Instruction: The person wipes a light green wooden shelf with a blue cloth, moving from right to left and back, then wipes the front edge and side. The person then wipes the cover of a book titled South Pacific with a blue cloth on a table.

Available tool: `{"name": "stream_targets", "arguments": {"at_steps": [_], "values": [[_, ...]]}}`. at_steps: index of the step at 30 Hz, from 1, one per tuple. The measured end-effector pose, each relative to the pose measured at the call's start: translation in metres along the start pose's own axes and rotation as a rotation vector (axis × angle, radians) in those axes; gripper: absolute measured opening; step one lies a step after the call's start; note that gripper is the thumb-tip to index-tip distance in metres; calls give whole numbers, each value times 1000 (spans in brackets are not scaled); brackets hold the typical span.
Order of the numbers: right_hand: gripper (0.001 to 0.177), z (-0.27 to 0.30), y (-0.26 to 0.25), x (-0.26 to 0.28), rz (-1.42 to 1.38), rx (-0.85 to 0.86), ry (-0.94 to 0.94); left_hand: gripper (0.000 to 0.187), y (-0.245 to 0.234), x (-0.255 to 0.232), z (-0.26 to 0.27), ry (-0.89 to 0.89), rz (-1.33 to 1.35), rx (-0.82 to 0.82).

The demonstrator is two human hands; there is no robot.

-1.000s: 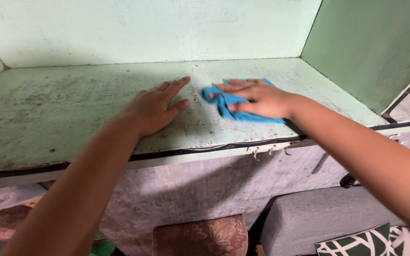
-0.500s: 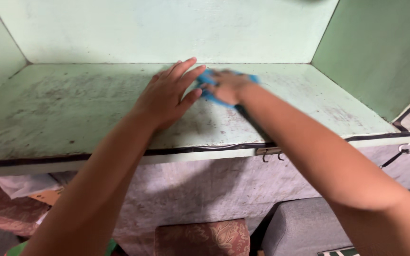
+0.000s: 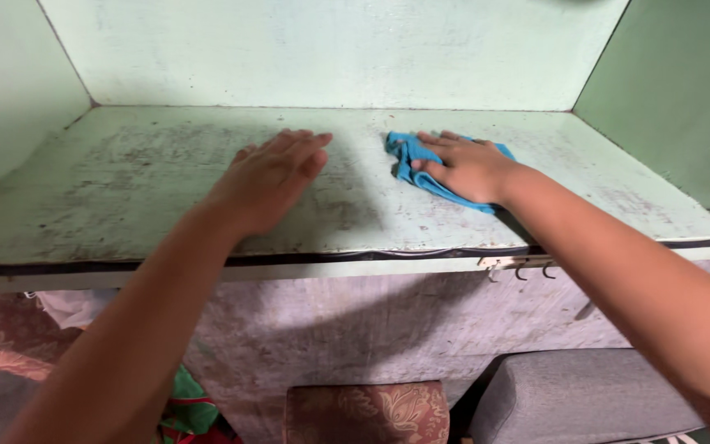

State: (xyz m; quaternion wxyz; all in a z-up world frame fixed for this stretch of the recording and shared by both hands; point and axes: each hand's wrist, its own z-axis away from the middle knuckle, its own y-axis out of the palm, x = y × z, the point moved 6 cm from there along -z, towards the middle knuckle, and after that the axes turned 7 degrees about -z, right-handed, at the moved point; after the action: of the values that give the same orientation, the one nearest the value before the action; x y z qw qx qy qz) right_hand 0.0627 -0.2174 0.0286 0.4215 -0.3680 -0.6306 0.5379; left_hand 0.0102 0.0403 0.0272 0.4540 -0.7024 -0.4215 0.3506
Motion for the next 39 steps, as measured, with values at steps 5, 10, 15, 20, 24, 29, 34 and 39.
{"name": "stream_targets", "arguments": {"at_steps": [5,10,15,20,24,29,34,39], "values": [[71,-1,14,60,1,57,-5,82,-5,8,1,-47,69,33],[68,35,25,124,-4,47,-367,88,3,8,6,-100,127,188],[65,30,19,124,-13,2,-345,89,-3,14,20,-27,136,202],[59,12,26,148,-89,-97,-330,83,-26,41,44,-18,265,80],[47,37,23,188,-273,-97,-743,79,-38,65,62,-3,255,24],[39,80,27,226,-325,-176,-960,76,-45,95,76,-69,256,-7],[39,99,20,255,-603,-341,-878,73,-50,114,90,-39,320,-94],[41,101,-1,283,-212,-623,-1034,70,-53,136,98,-147,575,-102]]}}
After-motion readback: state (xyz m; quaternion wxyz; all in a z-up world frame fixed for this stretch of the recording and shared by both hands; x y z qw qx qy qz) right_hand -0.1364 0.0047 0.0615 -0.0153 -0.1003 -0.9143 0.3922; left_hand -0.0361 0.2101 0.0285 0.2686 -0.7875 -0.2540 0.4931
